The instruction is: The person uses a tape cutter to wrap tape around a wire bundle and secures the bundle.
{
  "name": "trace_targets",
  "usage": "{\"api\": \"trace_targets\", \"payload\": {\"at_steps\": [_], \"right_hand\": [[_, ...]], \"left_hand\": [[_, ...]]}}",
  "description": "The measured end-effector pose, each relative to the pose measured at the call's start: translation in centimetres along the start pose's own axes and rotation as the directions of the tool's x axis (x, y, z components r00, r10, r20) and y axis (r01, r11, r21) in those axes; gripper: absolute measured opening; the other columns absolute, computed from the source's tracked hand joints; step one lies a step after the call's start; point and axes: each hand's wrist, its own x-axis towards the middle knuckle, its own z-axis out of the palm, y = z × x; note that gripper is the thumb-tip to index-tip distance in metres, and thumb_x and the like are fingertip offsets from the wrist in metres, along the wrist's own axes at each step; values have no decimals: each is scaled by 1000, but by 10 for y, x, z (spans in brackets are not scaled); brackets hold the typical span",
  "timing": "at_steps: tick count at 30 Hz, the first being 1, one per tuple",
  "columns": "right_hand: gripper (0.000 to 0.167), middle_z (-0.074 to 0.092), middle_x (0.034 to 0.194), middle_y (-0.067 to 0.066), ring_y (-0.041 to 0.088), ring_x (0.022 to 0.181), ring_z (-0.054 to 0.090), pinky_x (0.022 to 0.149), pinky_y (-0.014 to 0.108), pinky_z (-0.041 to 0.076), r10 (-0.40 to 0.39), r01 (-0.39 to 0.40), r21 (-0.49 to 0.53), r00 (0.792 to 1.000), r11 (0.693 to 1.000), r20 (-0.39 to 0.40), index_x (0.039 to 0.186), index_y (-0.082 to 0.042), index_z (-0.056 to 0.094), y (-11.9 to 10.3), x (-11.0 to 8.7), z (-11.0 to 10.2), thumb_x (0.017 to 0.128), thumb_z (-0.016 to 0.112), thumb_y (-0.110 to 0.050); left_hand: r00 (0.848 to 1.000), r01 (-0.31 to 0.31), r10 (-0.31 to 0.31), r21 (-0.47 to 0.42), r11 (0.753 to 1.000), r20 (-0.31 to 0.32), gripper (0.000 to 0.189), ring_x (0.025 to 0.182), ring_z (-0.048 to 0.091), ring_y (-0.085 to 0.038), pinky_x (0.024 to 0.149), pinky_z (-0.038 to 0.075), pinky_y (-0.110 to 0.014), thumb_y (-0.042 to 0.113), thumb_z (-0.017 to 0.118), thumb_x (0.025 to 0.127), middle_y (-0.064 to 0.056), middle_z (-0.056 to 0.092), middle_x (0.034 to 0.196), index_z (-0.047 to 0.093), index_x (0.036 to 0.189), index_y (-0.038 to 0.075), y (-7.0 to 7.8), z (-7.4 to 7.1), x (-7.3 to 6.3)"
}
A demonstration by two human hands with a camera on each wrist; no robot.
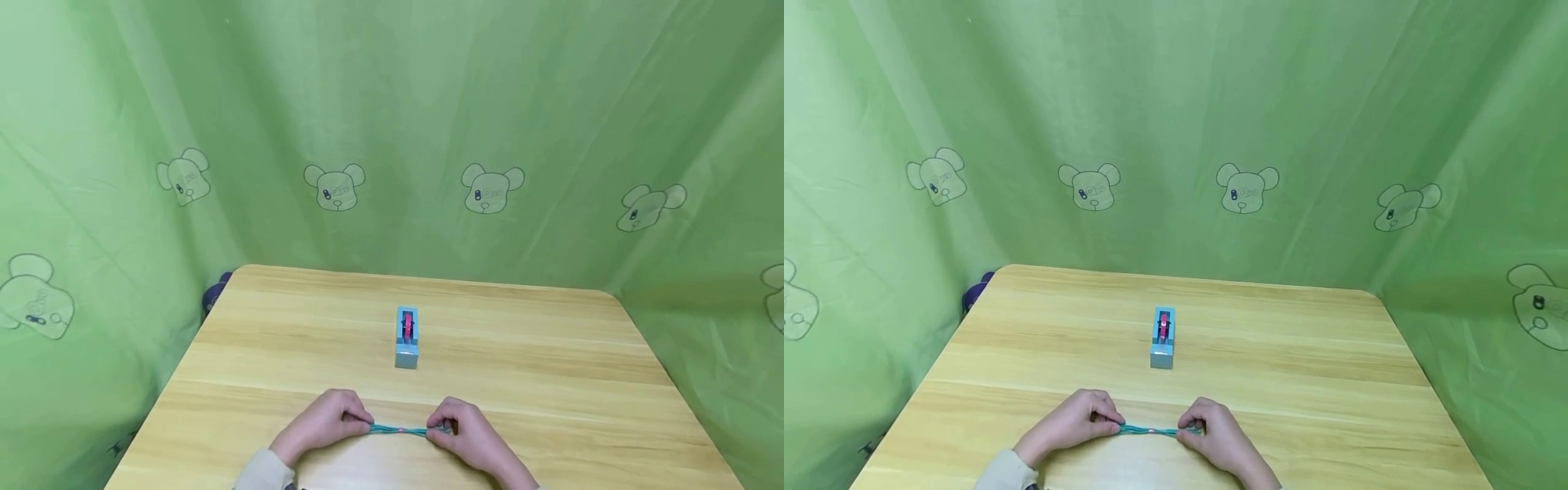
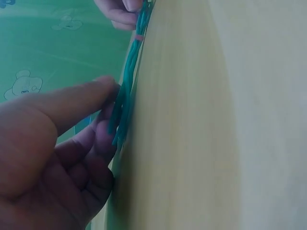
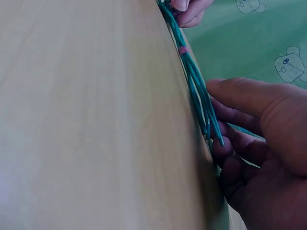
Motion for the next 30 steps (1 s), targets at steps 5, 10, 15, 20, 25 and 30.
{"api": "trace_targets", "payload": {"at_steps": [5,10,15,20,25,30], "right_hand": [[3,62,87,-11,9,76,55,65,24,49,-22,21,-5,999,1000,-35,90,-22,74,-2,-1,-3,89,75,-25],[4,62,86,-11,9,75,56,63,24,49,-45,45,8,998,999,-49,90,-21,75,-8,-2,-8,92,72,-23],[4,65,89,-6,12,79,58,69,26,50,-69,71,33,995,997,-67,92,-20,76,-17,-3,-14,92,72,-22],[4,67,90,1,13,80,60,72,30,51,-163,172,75,980,982,-114,94,-19,76,-27,-1,-21,91,72,-18],[12,67,90,-4,13,81,61,71,30,52,-319,334,62,931,941,-180,95,-19,75,-42,3,-31,89,73,-10],[21,68,88,-1,13,81,61,71,30,52,-374,388,31,904,921,-206,94,-18,75,-66,8,-44,86,73,1]], "left_hand": [[1000,21,-22,-69,997,-15,9,79,61,-2,73,52,-23,18,76,88,7,70,89,79,97,16,0,-2,1],[999,45,-46,-100,994,-15,9,78,62,-4,72,53,-24,19,75,89,14,67,88,79,97,16,5,-6,0],[998,47,-51,-134,990,-27,12,81,63,-6,74,53,-26,21,73,90,14,68,89,78,98,14,13,-15,2],[996,63,-72,-161,985,-51,15,83,62,-9,75,52,-27,22,72,91,13,68,91,78,101,12,26,-29,5],[995,56,-67,-142,988,-75,17,80,60,-10,71,50,-27,26,71,92,10,69,93,78,102,14,39,-42,9],[995,28,-39,-120,992,-93,14,77,59,-10,67,50,-27,30,68,94,11,69,92,78,101,22,51,-52,13]]}}
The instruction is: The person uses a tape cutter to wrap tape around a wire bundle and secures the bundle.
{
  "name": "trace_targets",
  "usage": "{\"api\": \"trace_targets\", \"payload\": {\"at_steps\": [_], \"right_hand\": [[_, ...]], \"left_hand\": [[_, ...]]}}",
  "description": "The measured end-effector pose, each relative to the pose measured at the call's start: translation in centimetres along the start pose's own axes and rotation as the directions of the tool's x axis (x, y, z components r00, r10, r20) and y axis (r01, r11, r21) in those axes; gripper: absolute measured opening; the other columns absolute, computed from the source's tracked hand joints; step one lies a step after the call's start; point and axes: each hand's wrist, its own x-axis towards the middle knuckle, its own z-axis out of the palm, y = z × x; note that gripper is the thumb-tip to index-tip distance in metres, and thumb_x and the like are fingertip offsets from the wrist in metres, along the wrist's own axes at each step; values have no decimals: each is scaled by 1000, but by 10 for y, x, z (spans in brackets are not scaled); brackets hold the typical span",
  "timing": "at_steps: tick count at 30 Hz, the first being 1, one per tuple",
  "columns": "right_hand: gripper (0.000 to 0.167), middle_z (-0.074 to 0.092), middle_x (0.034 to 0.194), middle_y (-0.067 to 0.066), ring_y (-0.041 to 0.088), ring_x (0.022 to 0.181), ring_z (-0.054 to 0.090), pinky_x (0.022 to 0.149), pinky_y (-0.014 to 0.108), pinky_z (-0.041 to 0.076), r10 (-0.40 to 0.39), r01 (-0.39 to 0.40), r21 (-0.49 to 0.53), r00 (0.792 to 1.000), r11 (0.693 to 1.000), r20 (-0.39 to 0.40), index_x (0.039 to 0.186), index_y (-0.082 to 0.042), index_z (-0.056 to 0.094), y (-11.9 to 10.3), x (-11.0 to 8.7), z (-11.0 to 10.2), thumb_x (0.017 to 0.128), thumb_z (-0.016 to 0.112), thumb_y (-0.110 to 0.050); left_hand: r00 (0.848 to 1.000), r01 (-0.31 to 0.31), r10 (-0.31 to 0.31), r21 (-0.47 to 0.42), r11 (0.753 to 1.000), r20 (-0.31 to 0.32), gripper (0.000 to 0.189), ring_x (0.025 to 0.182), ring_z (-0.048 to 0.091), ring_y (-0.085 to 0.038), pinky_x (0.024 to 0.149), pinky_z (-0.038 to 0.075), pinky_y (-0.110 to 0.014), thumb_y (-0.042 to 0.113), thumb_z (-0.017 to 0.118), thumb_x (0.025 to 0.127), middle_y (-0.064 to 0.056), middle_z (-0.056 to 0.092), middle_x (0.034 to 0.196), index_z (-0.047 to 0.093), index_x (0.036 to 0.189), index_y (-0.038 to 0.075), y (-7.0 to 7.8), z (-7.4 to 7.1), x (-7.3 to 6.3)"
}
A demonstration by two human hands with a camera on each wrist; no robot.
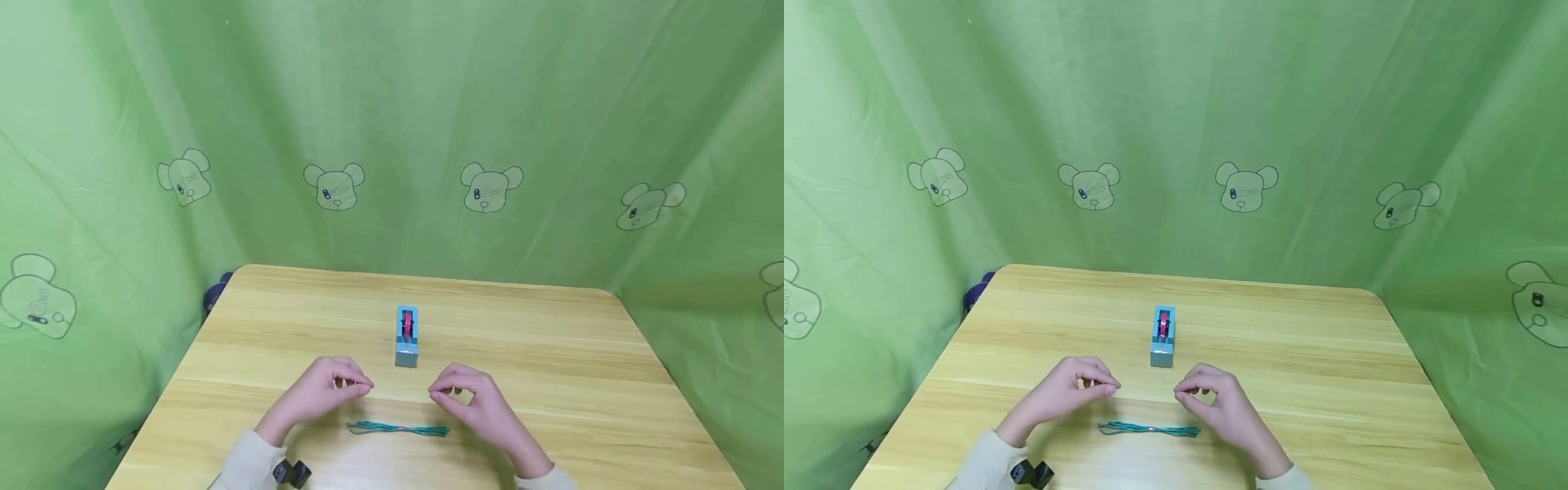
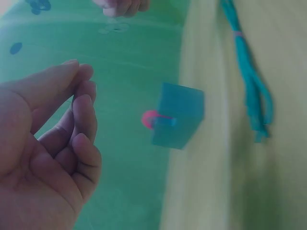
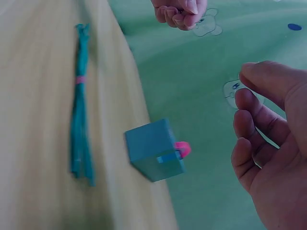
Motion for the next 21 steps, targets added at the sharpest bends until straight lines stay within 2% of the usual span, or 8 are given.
{"api": "trace_targets", "payload": {"at_steps": [5,9,16,21], "right_hand": [[24,68,87,4,15,81,62,70,30,54,-48,48,0,999,999,-7,93,-15,75,-14,15,-9,85,72,7],[23,69,90,2,13,82,63,70,27,54,-63,63,-1,998,998,-5,96,-17,76,-9,20,-14,88,71,3],[21,69,94,-5,13,82,63,66,28,53,-112,111,-22,993,994,-38,100,-19,76,-4,31,-24,90,70,-1],[21,70,94,-2,13,82,63,67,26,51,-132,130,-30,989,991,-60,100,-18,76,-6,39,-30,90,70,-1]], "left_hand": [[999,-46,47,18,999,-14,14,77,59,-11,66,50,-29,31,67,95,12,69,93,78,102,26,12,-8,8],[997,-71,72,35,997,-30,16,79,59,-11,67,50,-30,31,66,96,14,68,96,77,105,25,20,-13,14],[996,-53,57,62,997,-71,18,83,59,-11,71,51,-31,34,62,98,16,67,101,76,109,27,33,-22,20],[990,-61,69,73,995,-124,21,91,61,-9,75,53,-33,34,61,99,16,65,103,75,111,25,40,-27,23]]}}
